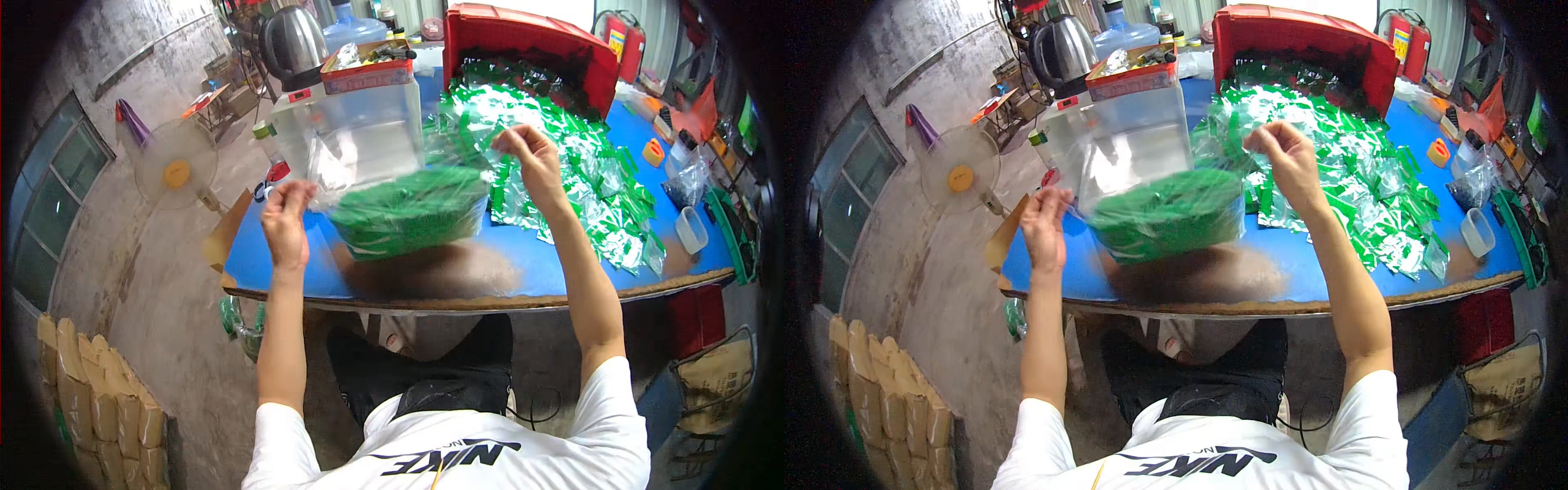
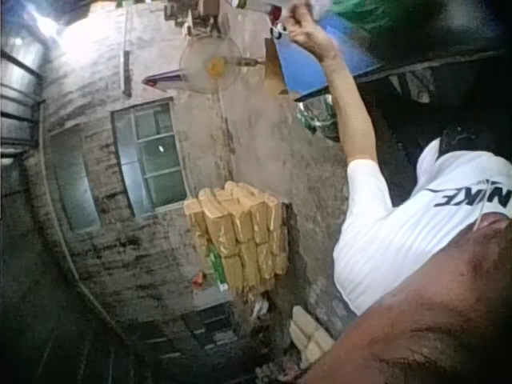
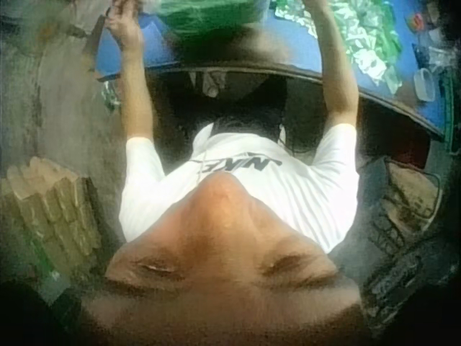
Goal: Packaging small green plastic bags into a larger transparent bag.
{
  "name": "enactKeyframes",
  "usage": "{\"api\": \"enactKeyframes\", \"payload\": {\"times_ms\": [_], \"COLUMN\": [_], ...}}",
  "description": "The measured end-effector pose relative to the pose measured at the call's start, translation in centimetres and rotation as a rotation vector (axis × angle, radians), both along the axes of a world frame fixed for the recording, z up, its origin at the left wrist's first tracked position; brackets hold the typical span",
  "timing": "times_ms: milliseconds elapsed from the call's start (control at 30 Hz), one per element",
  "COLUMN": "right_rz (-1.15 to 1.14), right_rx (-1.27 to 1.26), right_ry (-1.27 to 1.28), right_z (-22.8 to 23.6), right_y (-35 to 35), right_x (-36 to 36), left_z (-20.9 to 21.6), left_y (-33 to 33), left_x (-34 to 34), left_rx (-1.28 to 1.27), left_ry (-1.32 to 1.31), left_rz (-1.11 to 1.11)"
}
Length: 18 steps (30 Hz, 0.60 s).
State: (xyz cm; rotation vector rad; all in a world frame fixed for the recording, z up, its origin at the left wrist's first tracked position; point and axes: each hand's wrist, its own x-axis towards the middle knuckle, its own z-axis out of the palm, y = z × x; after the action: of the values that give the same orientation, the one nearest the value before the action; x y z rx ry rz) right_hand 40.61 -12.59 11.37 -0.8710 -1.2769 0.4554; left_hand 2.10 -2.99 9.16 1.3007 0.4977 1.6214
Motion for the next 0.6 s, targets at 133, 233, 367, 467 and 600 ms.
{"api": "enactKeyframes", "payload": {"times_ms": [133, 233, 367, 467, 600], "right_rz": [-0.051, 0.014, -0.016, -0.137, -0.42], "right_rx": [0.073, -0.208, -0.106, -0.03, -0.14], "right_ry": [-0.034, -0.161, -0.097, -0.133, 0.107], "right_z": [1.7, -2.0, -3.4, -1.7, -2.4], "right_y": [0.0, 1.4, 1.4, 2.7, 7.4], "right_x": [-1.2, -1.0, -2.1, -4.0, -6.3], "left_z": [2.4, -1.6, -3.2, -2.4, -0.3], "left_y": [0.1, 2.0, 1.0, 2.4, 2.8], "left_x": [-0.2, -0.3, 0.7, 1.5, 5.0], "left_rx": [0.036, -0.08, -0.05, 0.076, -0.023], "left_ry": [-0.031, 0.167, 0.099, 0.149, 0.327], "left_rz": [-0.046, -0.032, 0.058, 0.184, 0.454]}}
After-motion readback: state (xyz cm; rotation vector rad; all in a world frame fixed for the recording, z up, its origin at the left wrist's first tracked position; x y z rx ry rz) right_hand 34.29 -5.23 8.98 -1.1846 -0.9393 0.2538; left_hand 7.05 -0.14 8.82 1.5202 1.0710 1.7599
